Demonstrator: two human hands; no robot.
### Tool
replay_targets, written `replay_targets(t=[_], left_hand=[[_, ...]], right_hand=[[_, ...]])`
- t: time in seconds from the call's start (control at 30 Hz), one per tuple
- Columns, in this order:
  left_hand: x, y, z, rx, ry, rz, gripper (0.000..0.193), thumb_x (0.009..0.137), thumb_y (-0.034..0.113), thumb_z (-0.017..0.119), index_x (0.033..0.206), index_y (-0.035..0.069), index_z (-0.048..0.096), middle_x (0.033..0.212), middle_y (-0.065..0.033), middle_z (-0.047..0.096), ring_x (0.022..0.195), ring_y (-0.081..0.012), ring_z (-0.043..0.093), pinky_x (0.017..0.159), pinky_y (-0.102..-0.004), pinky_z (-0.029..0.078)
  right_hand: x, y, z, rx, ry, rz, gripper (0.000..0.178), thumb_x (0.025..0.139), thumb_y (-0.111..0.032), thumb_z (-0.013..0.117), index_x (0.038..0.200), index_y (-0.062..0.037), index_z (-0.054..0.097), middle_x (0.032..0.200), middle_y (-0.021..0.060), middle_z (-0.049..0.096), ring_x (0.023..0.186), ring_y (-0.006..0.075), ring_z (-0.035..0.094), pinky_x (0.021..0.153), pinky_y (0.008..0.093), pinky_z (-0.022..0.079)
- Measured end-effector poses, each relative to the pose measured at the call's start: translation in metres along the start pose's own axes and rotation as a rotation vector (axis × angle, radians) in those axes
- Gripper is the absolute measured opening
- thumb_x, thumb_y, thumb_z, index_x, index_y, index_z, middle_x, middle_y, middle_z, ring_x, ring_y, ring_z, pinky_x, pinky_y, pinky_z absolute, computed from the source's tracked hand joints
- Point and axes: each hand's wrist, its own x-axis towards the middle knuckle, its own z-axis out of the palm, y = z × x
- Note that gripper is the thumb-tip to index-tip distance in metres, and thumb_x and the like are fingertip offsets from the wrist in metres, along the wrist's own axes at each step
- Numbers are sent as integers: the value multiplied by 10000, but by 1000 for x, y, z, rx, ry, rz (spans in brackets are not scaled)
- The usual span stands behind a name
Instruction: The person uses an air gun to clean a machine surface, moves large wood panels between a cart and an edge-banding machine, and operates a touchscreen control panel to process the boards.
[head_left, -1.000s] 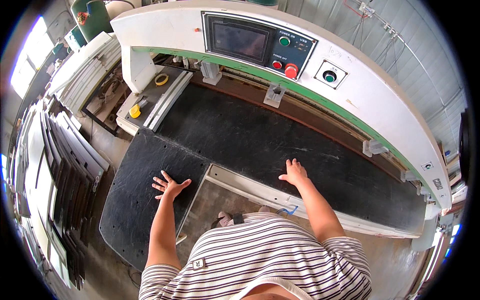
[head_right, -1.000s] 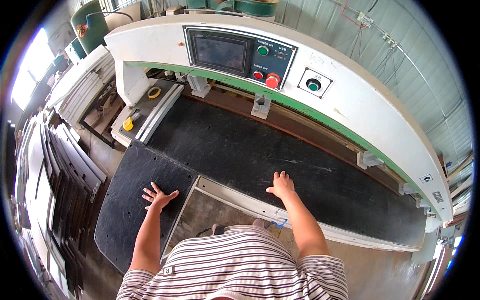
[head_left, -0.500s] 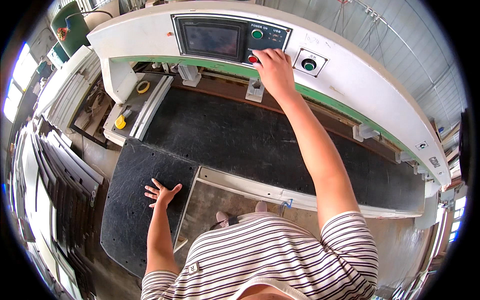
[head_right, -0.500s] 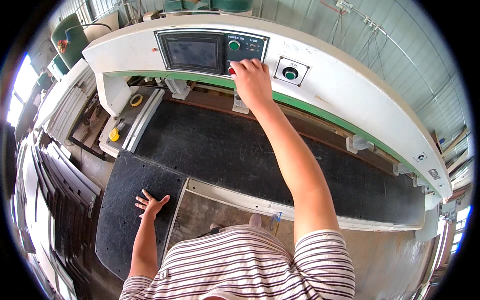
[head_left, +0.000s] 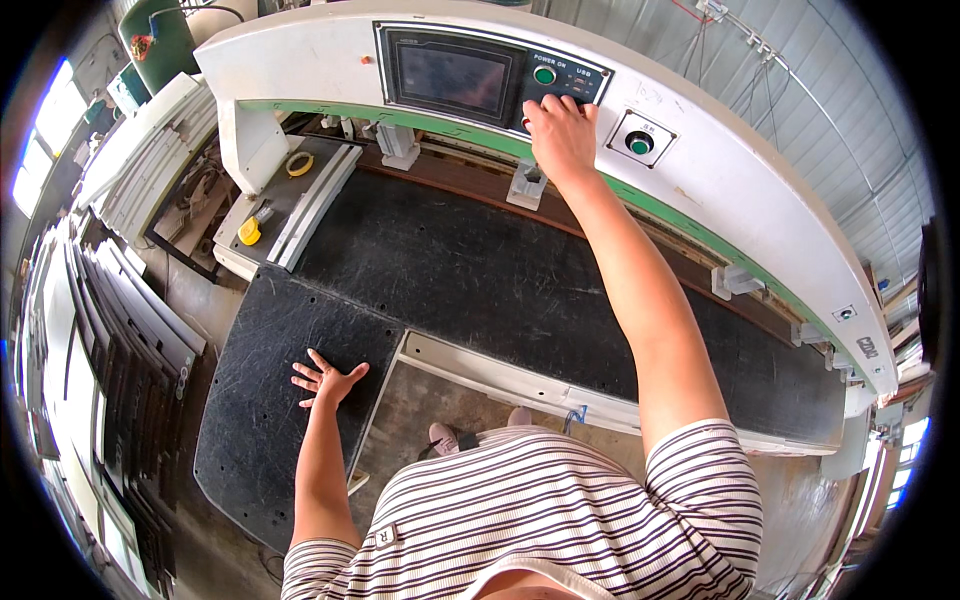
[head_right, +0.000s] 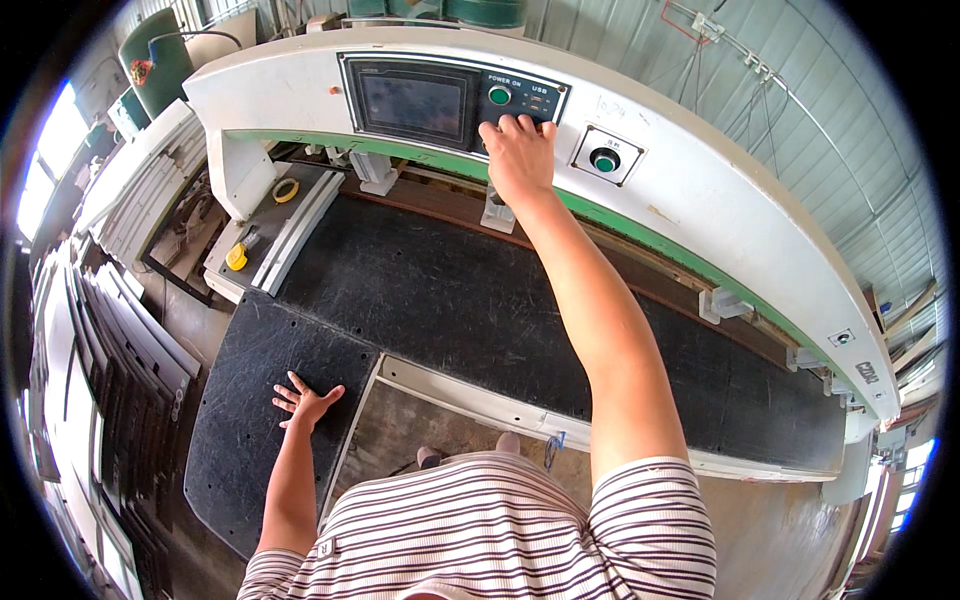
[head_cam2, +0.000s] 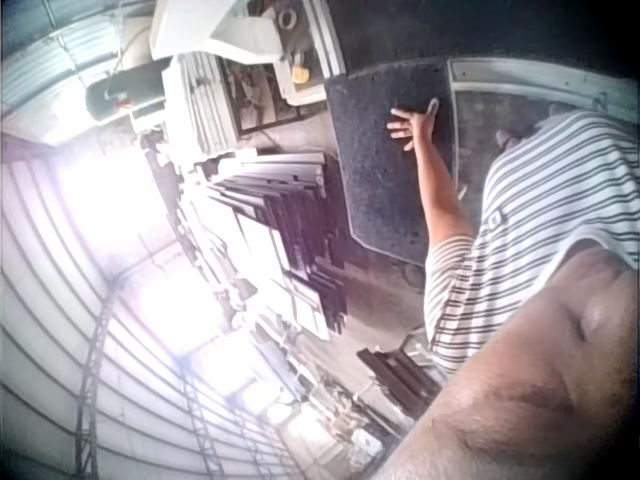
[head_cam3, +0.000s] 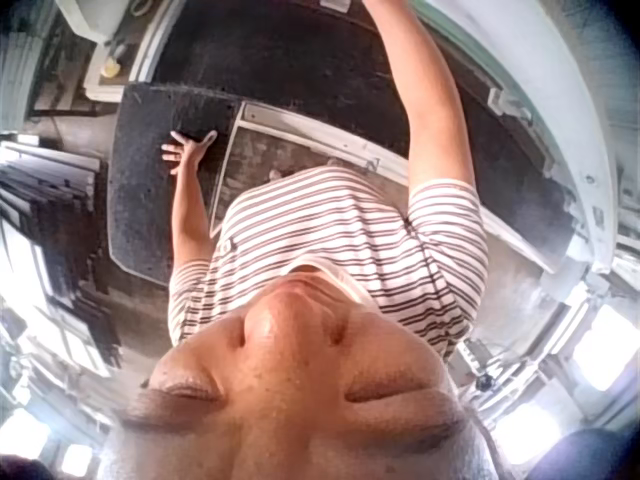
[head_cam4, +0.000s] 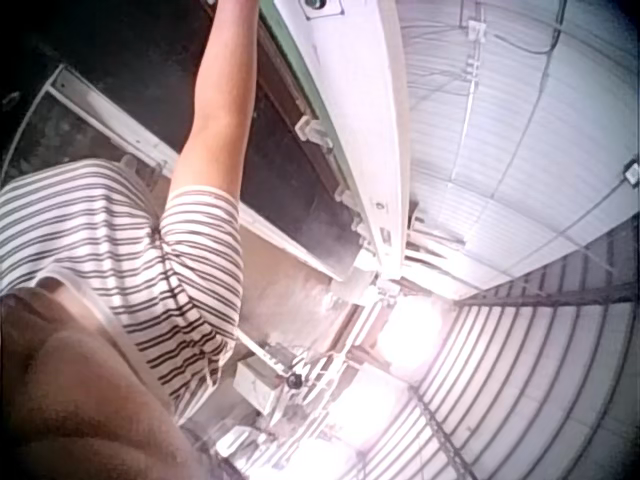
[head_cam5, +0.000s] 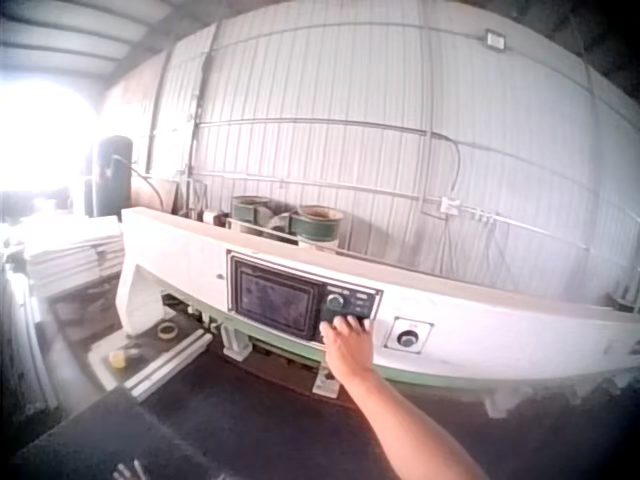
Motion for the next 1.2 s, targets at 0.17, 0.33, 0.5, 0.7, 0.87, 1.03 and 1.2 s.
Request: replay_targets(t=[0.17,0.33,0.5,0.7,0.87,1.03,1.2], left_hand=[[5,-4,2,-5,4,-2,1466,598,782,749,1530,221,-234,1562,-195,-326,1429,-436,-301,1058,-764,-16],[4,-4,5,-11,20,2,1470,590,786,750,1532,227,-230,1568,-190,-318,1435,-430,-293,1054,-766,-14],[5,-1,5,6,20,-11,1465,588,780,756,1538,234,-215,1574,-182,-310,1446,-416,-278,1055,-765,-10],[5,-2,5,25,52,-38,1458,579,788,755,1540,258,-205,1592,-154,-281,1467,-399,-236,1078,-750,44],[3,5,6,29,51,-41,1447,590,777,758,1540,260,-203,1592,-149,-284,1468,-393,-238,1078,-749,43],[0,-1,4,10,45,-39,1446,600,781,749,1542,238,-204,1581,-176,-296,1457,-411,-254,1078,-742,6],[-3,4,4,10,54,-37,1436,599,784,747,1550,239,-180,1588,-165,-287,1463,-405,-243,1086,-734,17]], right_hand=[[3,-3,0,-26,8,9,57,818,-119,628,841,-170,641,804,-3,593,872,190,583,772,404,345],[3,-6,7,-103,41,17,121,780,-127,690,871,-179,630,801,-16,565,861,192,582,752,411,339],[4,-8,0,-103,-40,53,142,794,-103,673,914,-171,641,836,-6,585,917,205,581,779,422,364],[-77,-28,-41,347,92,-27,197,880,-125,627,1073,-93,607,1053,44,594,1021,263,556,883,454,421],[-285,-14,-29,438,-566,108,506,836,-236,732,1267,-62,530,1323,137,522,1236,322,504,1048,471,393],[-428,33,-38,221,-1054,615,869,846,-467,702,1503,-83,283,1577,212,207,1444,395,241,1129,605,246],[-452,41,-41,207,-1200,625,996,879,-615,581,1575,-120,70,1634,191,-23,1508,382,14,1140,684,108]])
